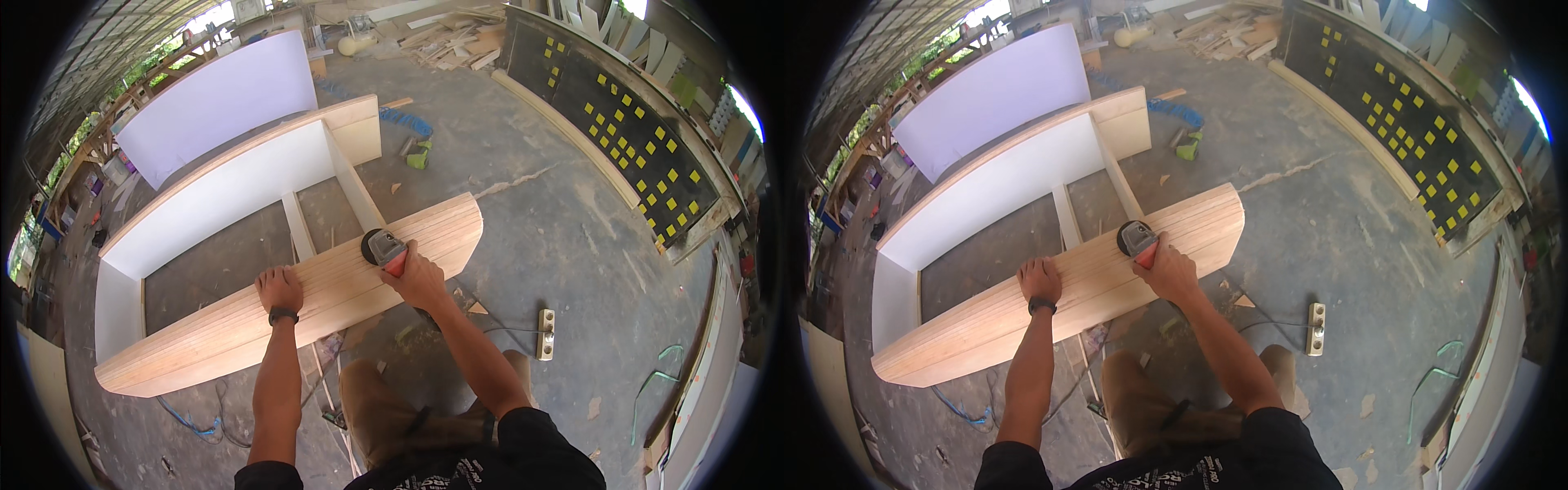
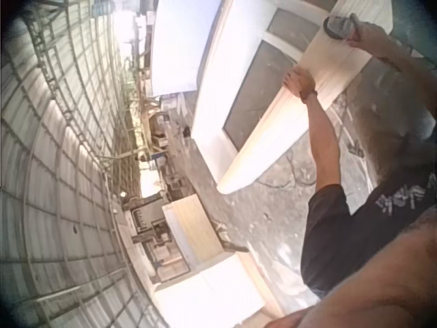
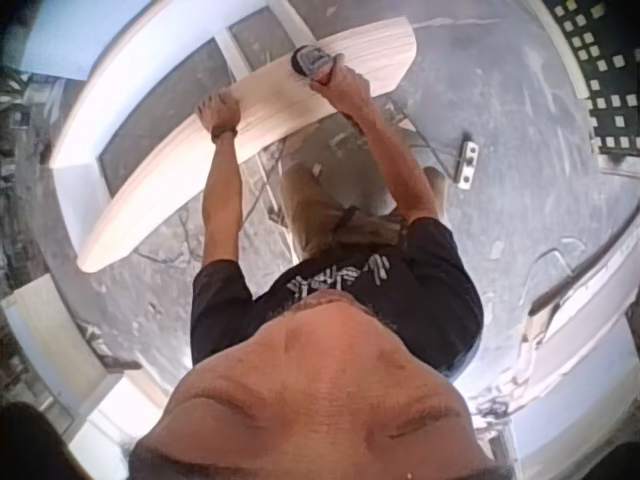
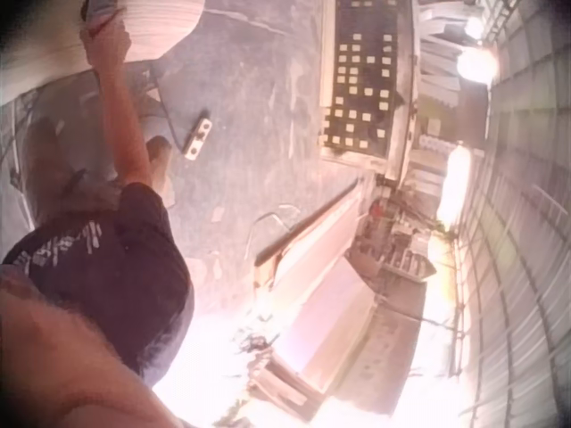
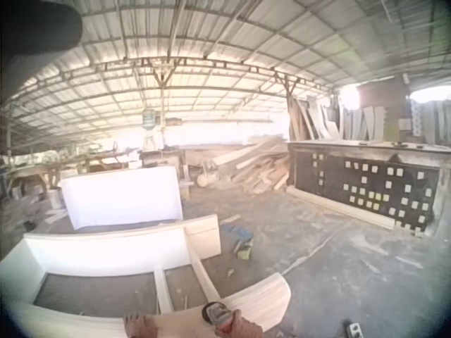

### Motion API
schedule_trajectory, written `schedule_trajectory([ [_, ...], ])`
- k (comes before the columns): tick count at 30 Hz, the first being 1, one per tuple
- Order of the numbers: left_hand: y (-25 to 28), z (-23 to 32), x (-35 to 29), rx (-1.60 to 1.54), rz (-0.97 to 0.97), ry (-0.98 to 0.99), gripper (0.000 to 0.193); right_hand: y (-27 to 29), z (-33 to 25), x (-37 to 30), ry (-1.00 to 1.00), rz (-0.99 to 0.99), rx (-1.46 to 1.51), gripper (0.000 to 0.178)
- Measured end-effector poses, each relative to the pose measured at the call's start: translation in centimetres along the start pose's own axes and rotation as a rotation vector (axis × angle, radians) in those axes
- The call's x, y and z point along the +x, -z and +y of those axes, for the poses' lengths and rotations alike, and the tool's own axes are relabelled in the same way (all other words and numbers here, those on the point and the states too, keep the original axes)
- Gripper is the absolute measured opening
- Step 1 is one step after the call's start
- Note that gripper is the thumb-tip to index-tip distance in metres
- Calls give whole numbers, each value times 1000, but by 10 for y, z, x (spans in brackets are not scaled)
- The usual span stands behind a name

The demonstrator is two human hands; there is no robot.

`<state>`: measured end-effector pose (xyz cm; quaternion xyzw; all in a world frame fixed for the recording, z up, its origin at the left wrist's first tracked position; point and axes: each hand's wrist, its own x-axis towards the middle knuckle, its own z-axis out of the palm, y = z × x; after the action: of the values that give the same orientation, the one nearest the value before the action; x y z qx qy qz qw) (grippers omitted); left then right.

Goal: The person uses a red orbital sander to smooth the edges and surfaces of a light-colored wooden furniture piece. They work on the curved side panel and the top surface, moving the sander back and forth along the wood grain.

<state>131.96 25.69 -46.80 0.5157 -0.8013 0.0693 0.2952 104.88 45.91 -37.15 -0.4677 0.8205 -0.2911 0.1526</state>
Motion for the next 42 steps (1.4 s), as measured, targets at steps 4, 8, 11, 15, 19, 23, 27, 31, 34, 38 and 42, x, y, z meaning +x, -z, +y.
schedule_trajectory([
  [4,7,3,1,40,-4,20,35,16,30,3,-69,62,-17,79],
  [8,-6,3,0,24,53,12,35,42,106,27,-171,222,38,85],
  [11,-4,0,-1,14,66,18,35,66,138,51,-265,302,59,91],
  [15,-6,0,-2,-14,30,37,34,91,161,77,-333,376,32,92],
  [19,-7,-1,-3,-12,54,29,34,95,153,81,-320,338,50,93],
  [23,-6,-2,-3,13,42,35,35,70,105,56,-274,243,15,96],
  [27,-7,0,-2,-6,29,13,35,26,65,36,-108,134,-25,102],
  [31,-4,-5,-2,-3,21,-2,34,-4,-16,19,10,2,-41,67],
  [34,1,-1,-1,22,-77,11,34,-2,-34,16,20,-89,-22,70],
  [38,2,-2,-1,27,-54,20,34,17,-3,29,-8,-51,-40,77],
  [42,-6,-4,-1,62,37,1,33,52,67,58,-141,83,-65,78],
])
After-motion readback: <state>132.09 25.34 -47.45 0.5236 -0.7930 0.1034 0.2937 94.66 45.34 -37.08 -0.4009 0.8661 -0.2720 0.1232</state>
